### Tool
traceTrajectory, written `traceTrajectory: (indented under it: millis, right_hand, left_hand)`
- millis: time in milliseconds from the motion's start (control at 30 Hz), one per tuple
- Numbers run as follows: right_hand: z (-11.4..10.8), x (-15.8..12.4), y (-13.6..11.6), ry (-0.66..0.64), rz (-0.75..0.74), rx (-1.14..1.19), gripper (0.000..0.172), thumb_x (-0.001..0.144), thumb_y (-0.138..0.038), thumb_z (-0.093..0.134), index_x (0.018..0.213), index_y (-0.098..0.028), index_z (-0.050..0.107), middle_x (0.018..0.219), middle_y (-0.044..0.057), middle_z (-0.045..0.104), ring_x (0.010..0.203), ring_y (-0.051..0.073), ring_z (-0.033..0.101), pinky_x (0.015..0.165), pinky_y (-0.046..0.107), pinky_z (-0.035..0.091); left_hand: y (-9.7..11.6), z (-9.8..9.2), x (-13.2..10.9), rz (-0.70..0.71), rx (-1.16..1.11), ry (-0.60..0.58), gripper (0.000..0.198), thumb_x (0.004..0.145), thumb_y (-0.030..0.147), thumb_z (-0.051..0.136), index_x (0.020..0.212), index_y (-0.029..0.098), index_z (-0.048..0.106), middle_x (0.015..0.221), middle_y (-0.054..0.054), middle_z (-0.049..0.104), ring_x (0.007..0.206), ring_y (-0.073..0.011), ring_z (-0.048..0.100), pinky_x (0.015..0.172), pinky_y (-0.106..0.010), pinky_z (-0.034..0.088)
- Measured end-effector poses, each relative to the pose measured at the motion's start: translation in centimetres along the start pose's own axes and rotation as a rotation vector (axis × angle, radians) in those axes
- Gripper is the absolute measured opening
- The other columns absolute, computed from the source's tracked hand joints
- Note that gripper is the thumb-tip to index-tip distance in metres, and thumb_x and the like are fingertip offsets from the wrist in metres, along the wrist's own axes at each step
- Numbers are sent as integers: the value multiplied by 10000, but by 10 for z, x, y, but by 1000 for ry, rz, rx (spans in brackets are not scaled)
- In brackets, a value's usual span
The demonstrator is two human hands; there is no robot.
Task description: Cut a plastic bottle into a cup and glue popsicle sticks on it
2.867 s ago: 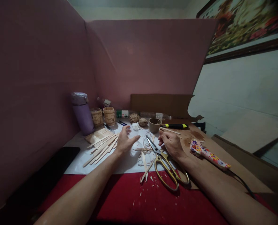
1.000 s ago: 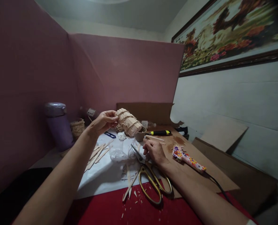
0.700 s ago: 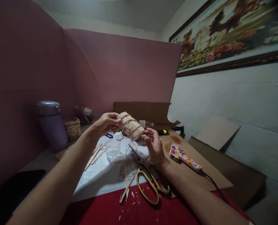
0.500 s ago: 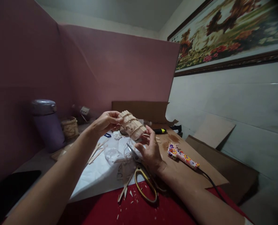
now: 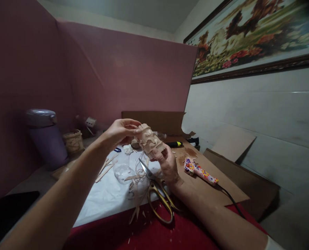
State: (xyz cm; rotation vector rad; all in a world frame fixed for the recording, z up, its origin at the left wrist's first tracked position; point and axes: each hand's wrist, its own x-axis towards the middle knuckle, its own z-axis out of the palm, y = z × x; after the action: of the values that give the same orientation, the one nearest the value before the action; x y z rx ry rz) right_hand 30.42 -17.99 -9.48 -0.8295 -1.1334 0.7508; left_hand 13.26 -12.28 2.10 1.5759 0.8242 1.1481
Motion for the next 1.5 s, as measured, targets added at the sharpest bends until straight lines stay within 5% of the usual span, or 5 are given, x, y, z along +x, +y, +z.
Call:
traceTrajectory:
  millis: [200, 400, 567, 900, 1500]
  right_hand:
    - [0, 3, 0, -33, 126, 320, 503, 742, -540, 735, 1081, -188, 612, 931, 49, 698, 721, 166, 645, 604, 269, 557]
    - [5, -1, -11, -104, 253, 542, 572, 710, -575, 762, 1111, -185, 642, 836, 47, 724, 656, 164, 667, 563, 243, 524]
    - [3, -2, -14, -128, 341, 621, 574, 718, -601, 749, 1099, -184, 651, 861, 55, 742, 697, 169, 696, 579, 230, 525]
    - [4, -4, -20, -185, 414, 680, 514, 850, -569, 658, 1170, -169, 619, 949, 89, 767, 757, 181, 737, 570, 216, 533]
    - [5, -6, -26, -250, 584, 789, 491, 919, -583, 563, 1132, -144, 616, 908, 101, 753, 745, 187, 734, 520, 208, 527]
  left_hand:
    - [1, -11, 1, 55, 10, 191, 401, 619, 365, 869, 880, 121, 686, 846, -80, 699, 443, -88, 542, 361, -207, 293]
    - [-13, -12, 5, -1, -162, 55, 572, 599, 529, 873, 946, 120, 673, 866, -83, 677, 769, -179, 636, 665, -303, 521]
    - [-18, -16, 7, -96, -317, -82, 651, 574, 530, 891, 1027, 138, 635, 890, -86, 679, 850, -232, 655, 809, -408, 526]
    - [-19, -13, 4, -144, -413, -149, 646, 532, 178, 920, 1101, 160, 614, 1006, -70, 677, 907, -226, 659, 866, -419, 511]
    - [-17, -5, 2, -73, -397, -238, 546, 603, 147, 841, 1125, 160, 680, 1193, -111, 662, 955, -217, 640, 812, -331, 505]
